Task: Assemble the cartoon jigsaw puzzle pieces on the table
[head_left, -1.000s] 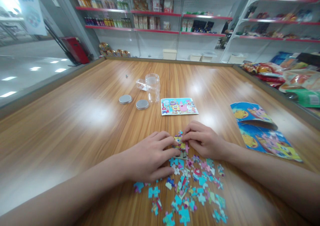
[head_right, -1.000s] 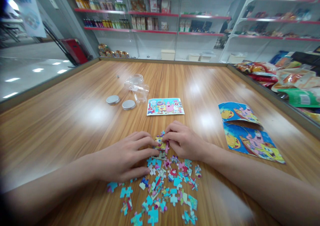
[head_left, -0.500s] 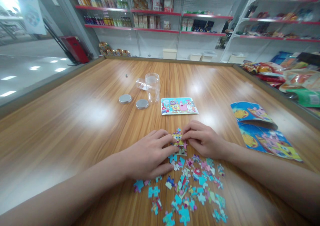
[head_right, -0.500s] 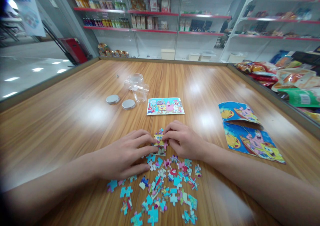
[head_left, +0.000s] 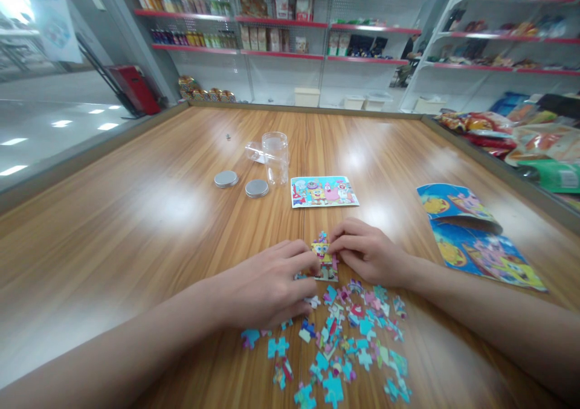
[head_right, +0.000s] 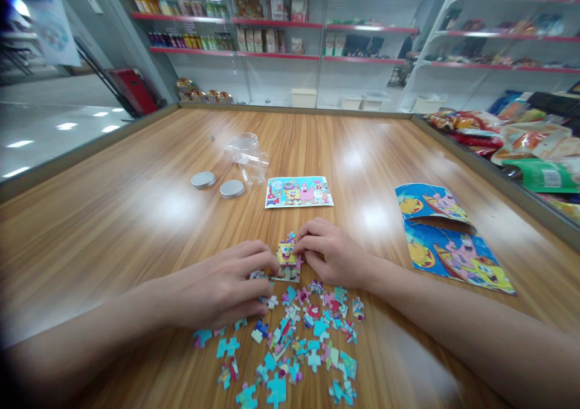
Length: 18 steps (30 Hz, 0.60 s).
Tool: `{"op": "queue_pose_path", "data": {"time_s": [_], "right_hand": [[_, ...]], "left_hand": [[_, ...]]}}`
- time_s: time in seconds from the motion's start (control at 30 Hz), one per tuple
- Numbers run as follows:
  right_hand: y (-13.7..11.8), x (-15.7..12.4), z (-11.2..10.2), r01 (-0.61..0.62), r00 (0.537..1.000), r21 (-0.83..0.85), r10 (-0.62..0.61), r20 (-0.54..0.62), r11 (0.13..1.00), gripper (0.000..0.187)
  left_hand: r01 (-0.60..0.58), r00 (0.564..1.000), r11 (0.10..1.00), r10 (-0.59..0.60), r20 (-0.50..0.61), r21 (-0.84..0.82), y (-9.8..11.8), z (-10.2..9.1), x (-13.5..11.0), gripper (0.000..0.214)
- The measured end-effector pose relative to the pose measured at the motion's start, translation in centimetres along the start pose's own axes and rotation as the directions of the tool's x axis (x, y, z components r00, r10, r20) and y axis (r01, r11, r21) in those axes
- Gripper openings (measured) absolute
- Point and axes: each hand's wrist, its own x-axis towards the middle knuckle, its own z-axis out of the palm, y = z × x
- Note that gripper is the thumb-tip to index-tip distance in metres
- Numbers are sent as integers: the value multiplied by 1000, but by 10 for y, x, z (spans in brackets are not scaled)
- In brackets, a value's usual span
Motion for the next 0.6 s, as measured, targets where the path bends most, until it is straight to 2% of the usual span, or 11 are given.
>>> {"op": "queue_pose_path", "data": {"time_s": [0.17,0.27,0.33,0.43,0.6], "right_hand": [[-1,0,-1,-4,1000,0,4,2,1000,26],[0,0,0,0,1000,5,0,-3,1000,26],[1,0,0,4,1000,8,-4,-4,1000,26],[1,0,0,1,1000,11,-1,-1,1000,27],[1,-1,1,-1,1000,10,1,-8,1000,27]], "left_hand": [[8,1000,999,-9,22,47,-1,1,0,20],[-5,1000,998,5,10,66,0,1,2,18],[-31,1000,996,31,-4,86,3,1,2,11],[-88,996,989,87,21,119,7,-1,3,16],[-82,996,994,78,53,76,10,-3,2,13]]}}
